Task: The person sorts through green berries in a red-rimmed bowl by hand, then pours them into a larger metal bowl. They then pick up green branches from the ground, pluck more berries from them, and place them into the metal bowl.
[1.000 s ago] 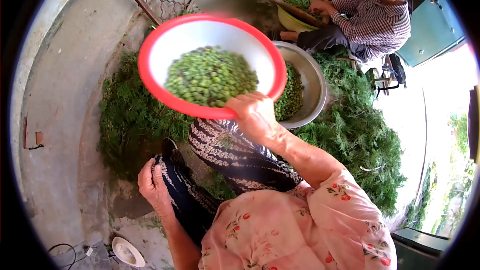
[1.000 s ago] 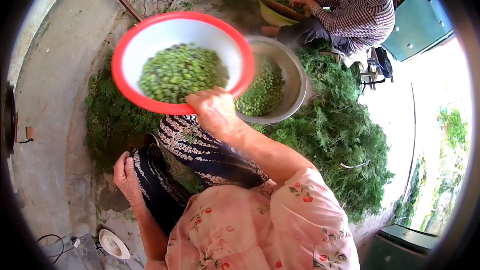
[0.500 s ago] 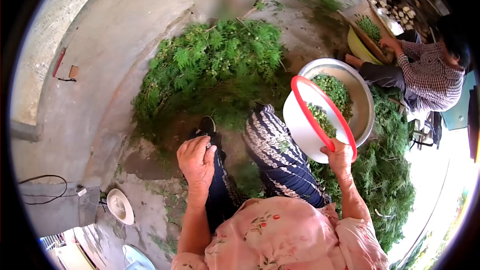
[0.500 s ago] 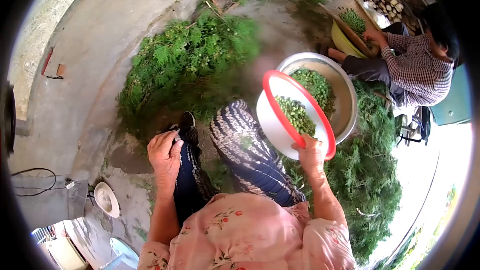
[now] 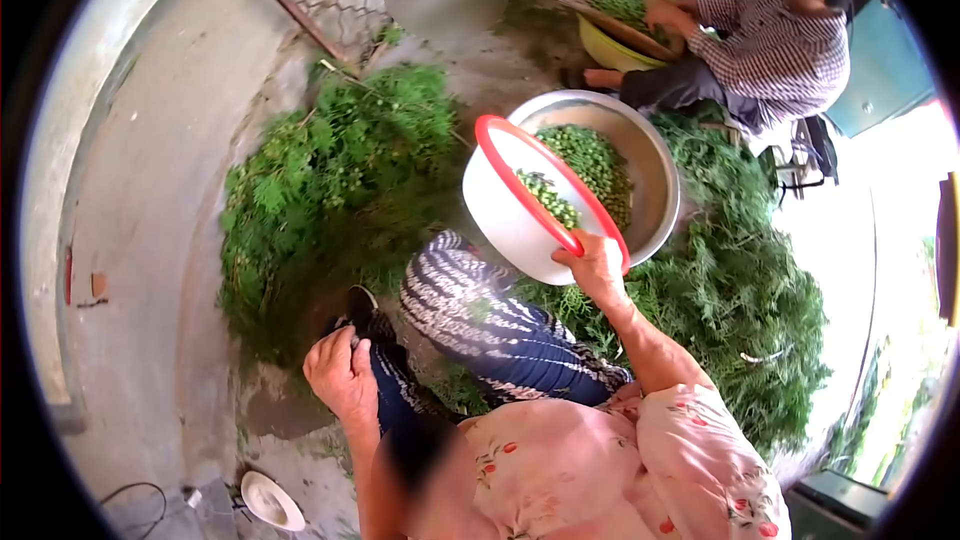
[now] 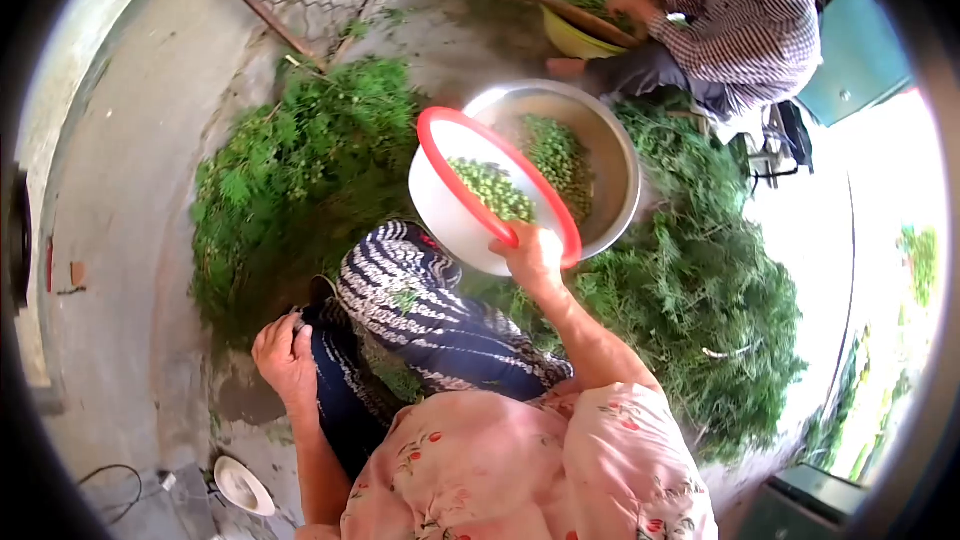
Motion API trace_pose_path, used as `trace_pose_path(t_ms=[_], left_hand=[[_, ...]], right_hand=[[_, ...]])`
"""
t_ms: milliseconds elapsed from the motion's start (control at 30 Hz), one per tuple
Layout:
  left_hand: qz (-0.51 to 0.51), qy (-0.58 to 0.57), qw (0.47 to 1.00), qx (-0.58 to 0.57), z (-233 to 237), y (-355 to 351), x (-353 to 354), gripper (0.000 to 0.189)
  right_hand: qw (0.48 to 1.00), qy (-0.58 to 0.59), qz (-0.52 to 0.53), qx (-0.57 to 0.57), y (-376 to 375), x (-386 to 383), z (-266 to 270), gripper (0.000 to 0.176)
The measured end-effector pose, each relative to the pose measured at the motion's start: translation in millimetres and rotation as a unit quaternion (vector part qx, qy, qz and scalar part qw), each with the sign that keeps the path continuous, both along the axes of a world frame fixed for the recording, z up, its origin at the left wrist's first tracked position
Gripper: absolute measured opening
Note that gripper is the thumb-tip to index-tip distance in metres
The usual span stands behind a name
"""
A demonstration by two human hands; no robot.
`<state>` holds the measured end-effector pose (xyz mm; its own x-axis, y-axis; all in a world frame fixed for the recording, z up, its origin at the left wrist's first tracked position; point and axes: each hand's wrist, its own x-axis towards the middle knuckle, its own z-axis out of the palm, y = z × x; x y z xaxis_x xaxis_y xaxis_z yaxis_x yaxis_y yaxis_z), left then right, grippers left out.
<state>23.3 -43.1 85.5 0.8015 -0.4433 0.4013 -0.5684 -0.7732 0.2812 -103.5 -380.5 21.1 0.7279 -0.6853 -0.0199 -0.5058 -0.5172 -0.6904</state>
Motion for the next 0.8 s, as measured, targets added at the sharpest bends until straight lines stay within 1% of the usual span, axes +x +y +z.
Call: trace_pose_path(t_ms=[33,133,167,200,267,300,333,400,533,600,667,700,733,800], left_hand=[[0.003,0.008,1.0,0.006,1,-2,0,0.024],[0.009,0.015,1.0,0.023,1,-4,2,0.024],[0.012,0.014,0.999,0.027,-1,-5,1,0.025],[0.01,0.017,0.999,0.027,-1,-6,0,0.025],[0.008,0.023,0.999,0.03,-1,-8,1,0.025],[0.008,0.029,0.999,0.038,0,-10,0,0.026],[0.006,0.026,0.999,0.043,0,-10,0,0.026],[0.003,0.022,0.998,0.054,-2,-10,0,0.026],[-0.006,0.015,0.999,0.052,-2,-10,0,0.026],[-0.008,0.008,0.998,0.06,-2,-10,-1,0.026],[-0.008,0.006,0.998,0.066,-2,-10,-1,0.026],[-0.008,0.006,0.998,0.068,-1,-10,-1,0.026],[-0.007,0.008,0.997,0.071,-1,-10,-1,0.026],[-0.011,0.007,0.998,0.068,-1,-10,-1,0.027]], right_hand=[[1.0,0.012,-0.003,0.029,-9,2,3,0.028],[0.977,-0.086,-0.062,0.186,-33,4,3,0.023],[0.957,-0.141,-0.085,0.239,-36,6,10,0.021],[0.932,-0.179,-0.1,0.299,-45,5,6,0.021],[0.894,-0.247,-0.129,0.351,-57,0,9,0.027],[0.887,-0.264,-0.136,0.355,-60,-5,17,0.023],[0.876,-0.28,-0.158,0.359,-67,-9,13,0.022],[0.87,-0.299,-0.157,0.36,-81,-21,1,0.021],[0.841,-0.334,-0.207,0.371,-96,-38,-12,0.022],[0.829,-0.35,-0.213,0.381,-111,-50,-24,0.026],[0.804,-0.369,-0.227,0.407,-124,-61,-34,0.029],[0.778,-0.393,-0.225,0.435,-130,-66,-38,0.034],[0.763,-0.403,-0.23,0.449,-136,-70,-42,0.046],[0.75,-0.419,-0.213,0.466,-148,-80,-46,0.055]])
